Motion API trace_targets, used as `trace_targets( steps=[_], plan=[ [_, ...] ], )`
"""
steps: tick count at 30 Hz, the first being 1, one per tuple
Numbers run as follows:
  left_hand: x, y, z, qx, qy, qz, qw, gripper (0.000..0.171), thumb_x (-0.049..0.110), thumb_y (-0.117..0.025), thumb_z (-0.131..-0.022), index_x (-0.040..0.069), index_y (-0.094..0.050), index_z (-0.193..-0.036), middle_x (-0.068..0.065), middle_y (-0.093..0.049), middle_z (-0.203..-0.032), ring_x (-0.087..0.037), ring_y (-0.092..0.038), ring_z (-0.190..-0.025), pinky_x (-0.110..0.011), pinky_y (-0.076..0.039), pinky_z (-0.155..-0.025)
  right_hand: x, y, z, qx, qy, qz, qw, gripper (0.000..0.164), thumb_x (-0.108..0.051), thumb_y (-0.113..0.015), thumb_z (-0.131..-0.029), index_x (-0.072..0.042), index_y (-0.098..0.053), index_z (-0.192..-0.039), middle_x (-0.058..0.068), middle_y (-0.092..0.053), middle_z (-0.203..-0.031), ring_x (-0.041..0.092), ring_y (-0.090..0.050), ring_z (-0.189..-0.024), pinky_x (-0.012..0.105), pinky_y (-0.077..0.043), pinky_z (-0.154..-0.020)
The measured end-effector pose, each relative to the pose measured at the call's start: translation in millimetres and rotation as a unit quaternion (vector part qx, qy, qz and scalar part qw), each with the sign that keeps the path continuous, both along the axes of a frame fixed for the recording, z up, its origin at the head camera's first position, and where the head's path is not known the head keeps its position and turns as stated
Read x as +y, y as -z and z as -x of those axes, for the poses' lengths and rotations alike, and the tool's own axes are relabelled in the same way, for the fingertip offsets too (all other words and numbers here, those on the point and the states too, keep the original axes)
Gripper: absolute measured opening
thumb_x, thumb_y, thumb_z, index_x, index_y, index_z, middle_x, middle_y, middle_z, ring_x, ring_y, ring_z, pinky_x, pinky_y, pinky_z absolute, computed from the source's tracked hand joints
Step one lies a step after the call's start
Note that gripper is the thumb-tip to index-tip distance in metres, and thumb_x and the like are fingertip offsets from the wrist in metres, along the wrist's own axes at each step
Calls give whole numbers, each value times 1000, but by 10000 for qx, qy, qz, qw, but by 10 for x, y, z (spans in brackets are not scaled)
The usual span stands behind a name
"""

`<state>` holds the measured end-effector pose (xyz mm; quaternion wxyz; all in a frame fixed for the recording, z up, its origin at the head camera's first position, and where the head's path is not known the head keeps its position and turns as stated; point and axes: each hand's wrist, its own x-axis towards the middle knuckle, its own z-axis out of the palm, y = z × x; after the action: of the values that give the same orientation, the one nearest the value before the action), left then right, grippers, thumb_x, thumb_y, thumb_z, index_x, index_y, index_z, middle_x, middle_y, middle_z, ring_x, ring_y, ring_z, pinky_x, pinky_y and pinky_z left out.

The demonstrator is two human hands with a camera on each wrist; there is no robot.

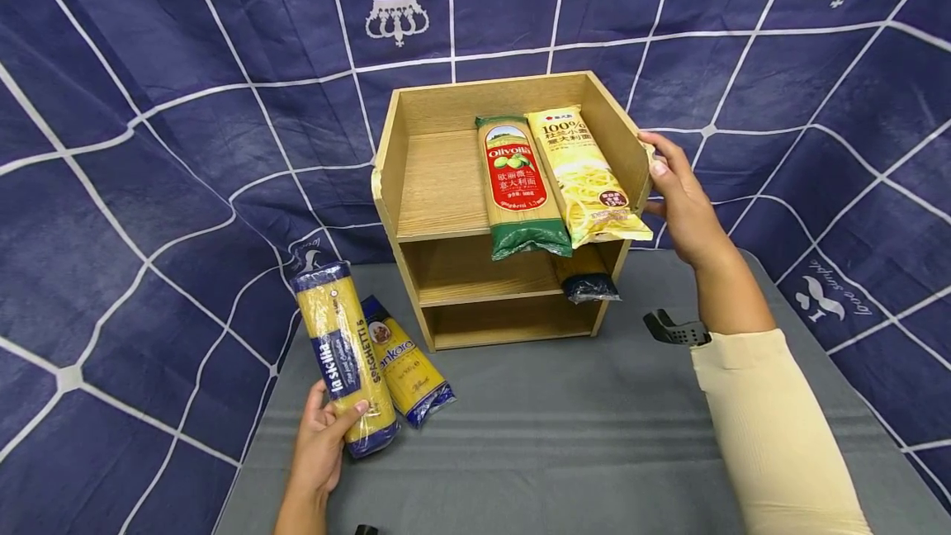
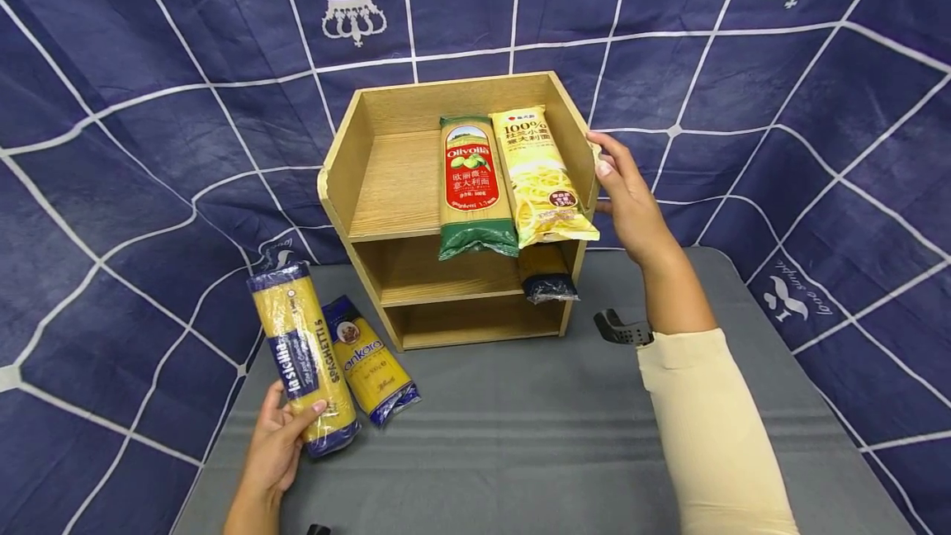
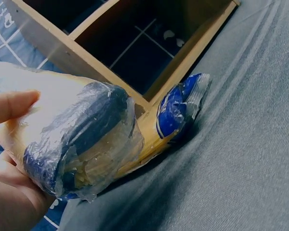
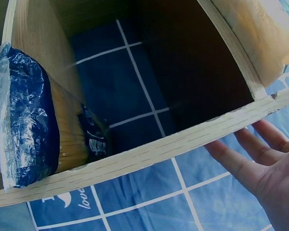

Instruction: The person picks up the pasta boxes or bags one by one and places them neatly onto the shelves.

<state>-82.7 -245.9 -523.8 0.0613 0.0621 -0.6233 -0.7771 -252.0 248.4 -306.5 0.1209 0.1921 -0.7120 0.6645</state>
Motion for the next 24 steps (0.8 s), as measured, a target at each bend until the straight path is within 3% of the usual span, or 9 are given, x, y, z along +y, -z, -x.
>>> trace_targets(
  steps=[7, 24],
  plan=[
    [42, -10, 9, -118, -15, 131, 9998, 54, -11, -61, -92, 21, -44, -132, 10, -77, -103, -9, -74, -91, -28, -59, -77, -10, 9, 6, 5, -25, 110, 9999, 45, -32, -40, -107, -28, -41, -152, 0, -41, -142, 19, -50, -121, 21, -51, -83],
    [127, -57, -3, 85, 140, 263, 9995, 58, -15, -64, -88, 13, -50, -137, 9, -75, -111, -7, -72, -99, -27, -58, -83, -18, 22, 13, 72, -70, 204, 9997, 45, -31, -39, -107, -27, -42, -152, 1, -41, -142, 18, -50, -120, 21, -52, -84]
  ],
)
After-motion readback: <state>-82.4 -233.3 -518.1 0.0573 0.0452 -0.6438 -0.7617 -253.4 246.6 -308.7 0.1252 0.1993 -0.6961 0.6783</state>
